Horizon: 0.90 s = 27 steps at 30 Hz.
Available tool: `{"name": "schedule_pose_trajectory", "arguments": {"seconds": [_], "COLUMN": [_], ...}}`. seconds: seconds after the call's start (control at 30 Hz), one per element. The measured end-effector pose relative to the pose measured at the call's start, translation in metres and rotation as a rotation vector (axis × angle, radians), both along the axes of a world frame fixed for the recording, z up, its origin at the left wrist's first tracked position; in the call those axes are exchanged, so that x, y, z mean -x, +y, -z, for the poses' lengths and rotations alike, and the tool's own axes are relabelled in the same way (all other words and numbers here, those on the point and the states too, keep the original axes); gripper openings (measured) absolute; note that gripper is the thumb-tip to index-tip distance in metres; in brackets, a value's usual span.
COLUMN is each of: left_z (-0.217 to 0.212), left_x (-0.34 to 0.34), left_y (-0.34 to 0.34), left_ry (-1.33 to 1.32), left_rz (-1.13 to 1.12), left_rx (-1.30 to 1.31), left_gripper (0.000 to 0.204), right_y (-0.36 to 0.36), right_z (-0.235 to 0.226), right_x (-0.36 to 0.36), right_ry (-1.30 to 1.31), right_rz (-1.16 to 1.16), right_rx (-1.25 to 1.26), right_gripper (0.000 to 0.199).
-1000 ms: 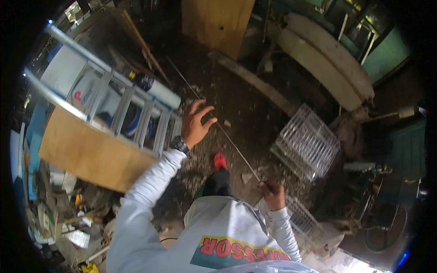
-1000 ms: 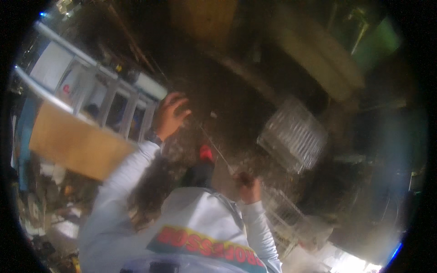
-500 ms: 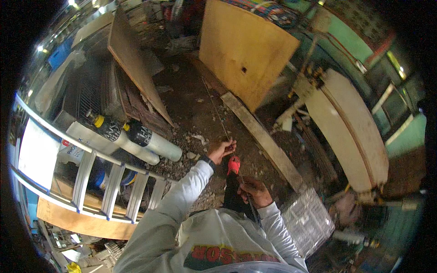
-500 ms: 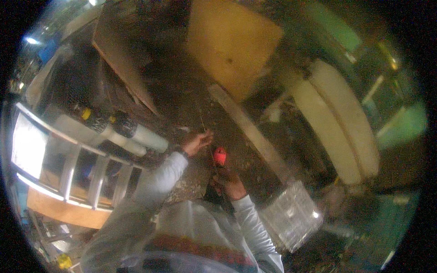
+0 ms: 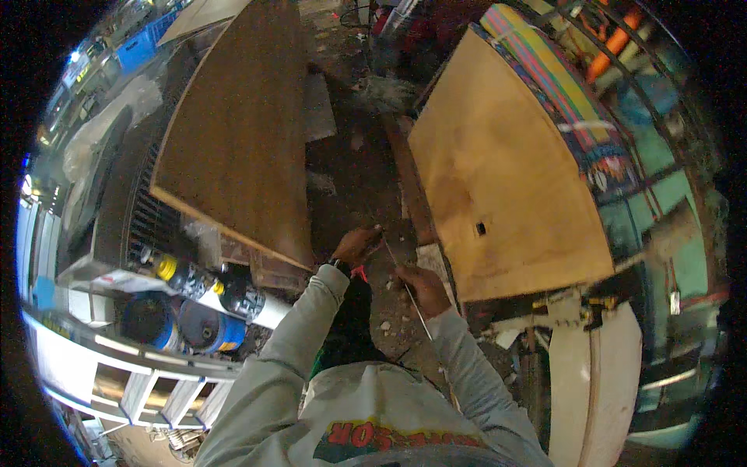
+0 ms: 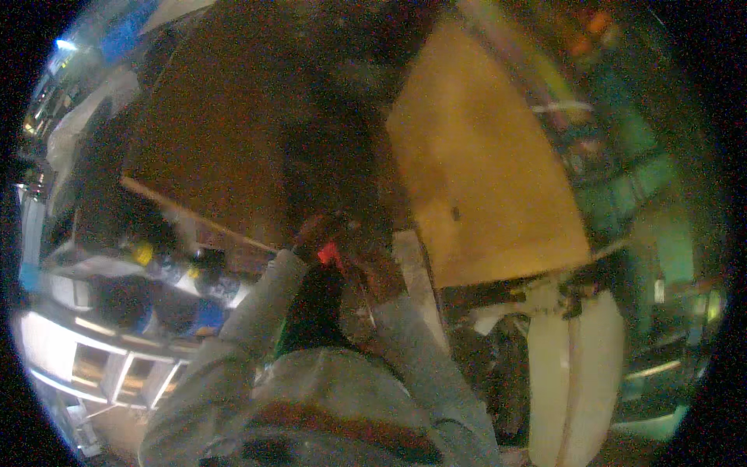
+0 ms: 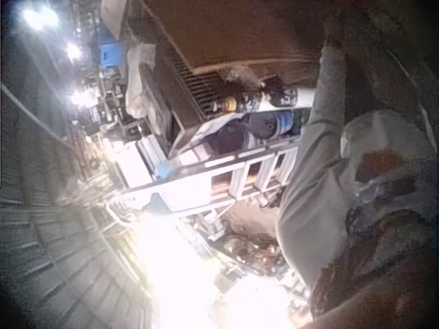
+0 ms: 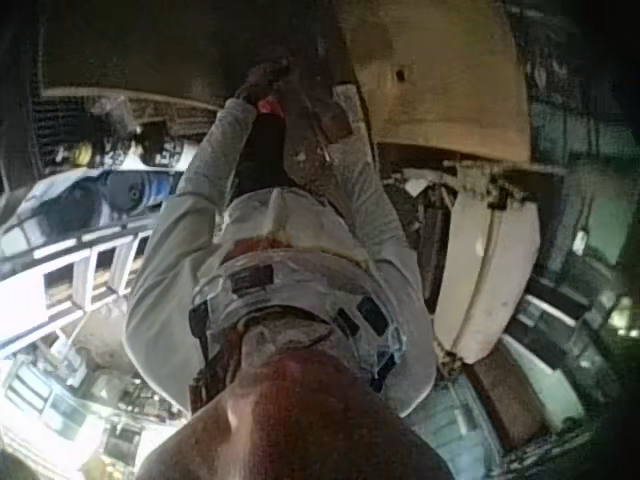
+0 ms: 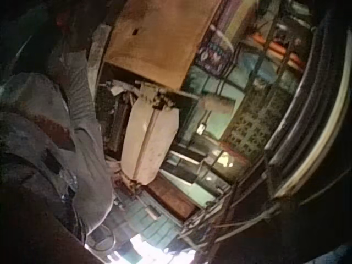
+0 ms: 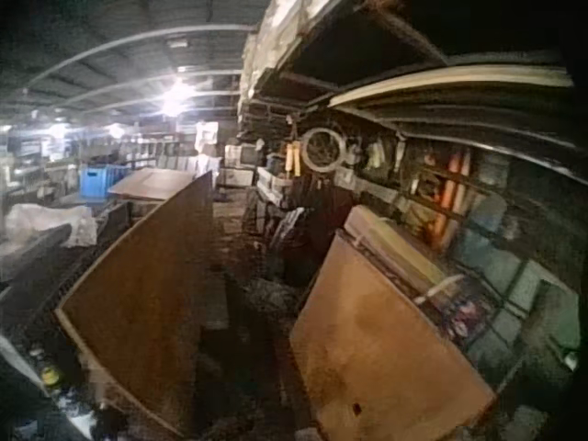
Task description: The person bends thin metal rods using a hammer and anvil, measures them with a tape measure, and fits them into a curved metal frame. They repeat the process of bending, measuring, and fitting multiple rods.
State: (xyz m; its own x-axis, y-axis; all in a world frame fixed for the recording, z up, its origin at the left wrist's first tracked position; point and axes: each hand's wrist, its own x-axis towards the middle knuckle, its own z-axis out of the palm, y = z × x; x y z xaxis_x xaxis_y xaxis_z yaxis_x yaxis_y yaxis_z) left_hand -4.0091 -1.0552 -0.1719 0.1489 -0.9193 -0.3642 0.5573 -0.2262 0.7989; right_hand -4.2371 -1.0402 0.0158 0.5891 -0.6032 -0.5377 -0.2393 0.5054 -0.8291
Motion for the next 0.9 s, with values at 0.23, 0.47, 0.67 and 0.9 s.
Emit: {"name": "schedule_pose_trajectory", "arguments": {"seconds": [0.23,0.47,0.67,0.9], "left_z": [-0.053,-0.096,-0.080,-0.214], "left_x": [-0.185,-0.340,-0.554,-0.757], "left_y": [-0.220,-0.418,-0.630,-0.905], "left_ry": [-1.180,-1.298,0.046,-0.087], "left_rz": [0.236,0.247,-0.129,-0.311], "left_rx": [0.209,0.299,-0.007,0.251], "left_gripper": [0.020,0.025,0.029,0.031], "right_y": [-0.244,-0.441,-0.631,-0.914], "right_z": [0.031,0.049,0.005,0.166], "right_x": [-0.206,-0.342,-0.495,-0.580], "right_ry": [-0.236,-0.170,-0.035,0.025], "right_rz": [0.088,-0.010,-0.176,-0.051], "right_rx": [-0.180,0.683,0.129,0.451], "right_gripper": [0.024,0.028,0.032,0.036]}}
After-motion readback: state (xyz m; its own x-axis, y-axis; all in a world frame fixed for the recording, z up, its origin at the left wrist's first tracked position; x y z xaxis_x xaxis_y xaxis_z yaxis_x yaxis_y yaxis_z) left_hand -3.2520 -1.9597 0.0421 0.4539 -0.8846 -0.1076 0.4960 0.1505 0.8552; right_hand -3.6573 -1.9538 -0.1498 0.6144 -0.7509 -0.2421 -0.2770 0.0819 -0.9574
